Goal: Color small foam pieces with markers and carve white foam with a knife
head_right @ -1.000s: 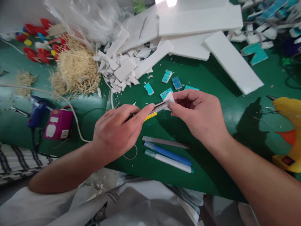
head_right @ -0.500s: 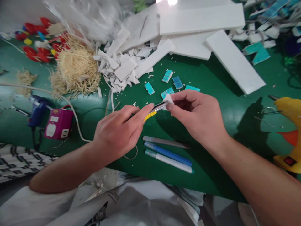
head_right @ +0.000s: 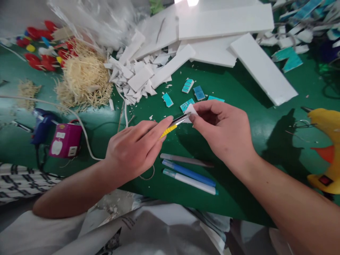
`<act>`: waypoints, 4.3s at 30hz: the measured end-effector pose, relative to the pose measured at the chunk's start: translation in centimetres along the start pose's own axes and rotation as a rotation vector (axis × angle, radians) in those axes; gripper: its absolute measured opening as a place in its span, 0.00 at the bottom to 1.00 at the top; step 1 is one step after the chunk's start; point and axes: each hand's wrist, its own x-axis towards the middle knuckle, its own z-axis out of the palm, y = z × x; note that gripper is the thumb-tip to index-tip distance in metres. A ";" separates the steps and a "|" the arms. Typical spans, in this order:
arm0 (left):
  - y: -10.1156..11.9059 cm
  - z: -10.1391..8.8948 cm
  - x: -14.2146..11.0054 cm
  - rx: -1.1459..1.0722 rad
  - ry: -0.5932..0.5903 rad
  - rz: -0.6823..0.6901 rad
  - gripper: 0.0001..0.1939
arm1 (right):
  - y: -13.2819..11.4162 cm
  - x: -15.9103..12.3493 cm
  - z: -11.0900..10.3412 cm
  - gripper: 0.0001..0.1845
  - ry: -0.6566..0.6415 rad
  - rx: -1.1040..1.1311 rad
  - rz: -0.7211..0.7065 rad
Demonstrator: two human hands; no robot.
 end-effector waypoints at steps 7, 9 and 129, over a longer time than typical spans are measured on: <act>0.2 -0.2 -0.4 -0.092 0.034 0.007 0.23 | -0.5 0.2 0.3 0.06 0.094 0.079 0.093; 0.3 -0.3 -0.4 -0.137 0.015 0.000 0.24 | -0.6 0.2 0.3 0.06 0.096 0.119 0.116; 1.3 -0.4 -0.3 -0.024 -0.040 -0.014 0.25 | 0.5 -0.5 0.0 0.08 0.016 -0.311 -0.258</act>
